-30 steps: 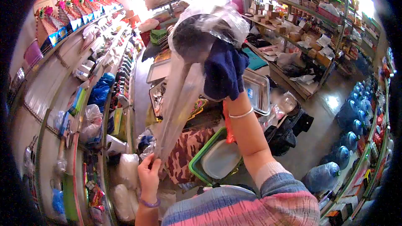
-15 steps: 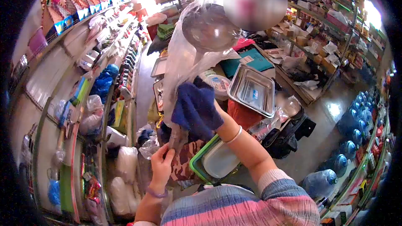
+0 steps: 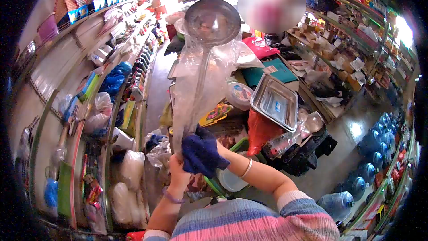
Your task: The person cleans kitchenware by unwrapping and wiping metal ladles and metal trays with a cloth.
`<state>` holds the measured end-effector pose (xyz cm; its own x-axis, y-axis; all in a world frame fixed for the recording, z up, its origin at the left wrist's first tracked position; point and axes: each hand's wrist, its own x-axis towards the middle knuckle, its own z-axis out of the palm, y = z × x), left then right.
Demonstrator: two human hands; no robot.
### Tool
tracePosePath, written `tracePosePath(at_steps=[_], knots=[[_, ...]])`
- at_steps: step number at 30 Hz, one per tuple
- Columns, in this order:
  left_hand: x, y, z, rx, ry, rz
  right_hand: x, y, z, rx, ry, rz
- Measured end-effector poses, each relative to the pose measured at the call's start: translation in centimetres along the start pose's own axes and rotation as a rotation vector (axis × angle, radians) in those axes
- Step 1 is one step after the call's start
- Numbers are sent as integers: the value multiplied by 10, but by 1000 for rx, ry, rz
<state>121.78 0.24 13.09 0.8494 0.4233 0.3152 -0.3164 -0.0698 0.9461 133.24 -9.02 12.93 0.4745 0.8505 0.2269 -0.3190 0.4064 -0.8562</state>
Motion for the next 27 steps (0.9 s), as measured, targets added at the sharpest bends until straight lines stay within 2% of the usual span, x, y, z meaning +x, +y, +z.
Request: tracePosePath(at_steps=[1, 2, 3, 5, 7, 9, 10, 12, 14, 16, 18, 19, 20, 23, 24, 25, 26, 27], knots=[[0, 2, -2, 45, -19, 15, -1, 1, 3, -108, 20, -47], [0, 4, -3, 90, -40, 28, 5, 8, -7, -293, 8, -208], [1, 8, -8, 235, -57, 26, 10, 11, -13, -476, 25, -373], [-4, 22, -22, 523, -87, 2, 24, 8, -27, -644, 158, -524], [-10, 28, -21, 459, 11, -22, 46, 0, -34, 395, 93, -151], [-12, 6, -20, 429, 193, 38, 41, 16, -24, 299, 155, -184], [-13, -30, -29, 148, 205, -102, 42, 17, -19, 241, 178, -212], [-7, -10, -16, 183, 72, 102, 29, 10, -5, 414, 72, -117], [-3, -17, -15, 213, -54, 98, 17, 2, 7, 547, -51, -54], [-7, -21, -11, 362, -70, 146, 10, 3, 8, 8, -4, -333], [-3, -29, -7, 552, -77, 278, 10, 10, 9, -42, 114, -198], [-2, -49, -17, 752, -113, 312, 10, 13, 10, -62, 168, -127], [3, -84, -31, 953, -152, 345, 13, 20, 6, 47, 130, -89], [23, -150, -55, 679, -287, 175, 13, 7, 17, -11, 73, -162], [18, -125, -67, 317, -390, -18, 5, -7, 27, 159, -18, -122], [16, -81, -78, 228, -472, -141, 5, -4, 18, 42, 21, -90], [13, -37, -90, 148, -543, -269, 5, -1, 8, -75, 55, -54], [17, 18, -101, 346, -592, -340, -2, -5, 5, -248, 11, -100]])
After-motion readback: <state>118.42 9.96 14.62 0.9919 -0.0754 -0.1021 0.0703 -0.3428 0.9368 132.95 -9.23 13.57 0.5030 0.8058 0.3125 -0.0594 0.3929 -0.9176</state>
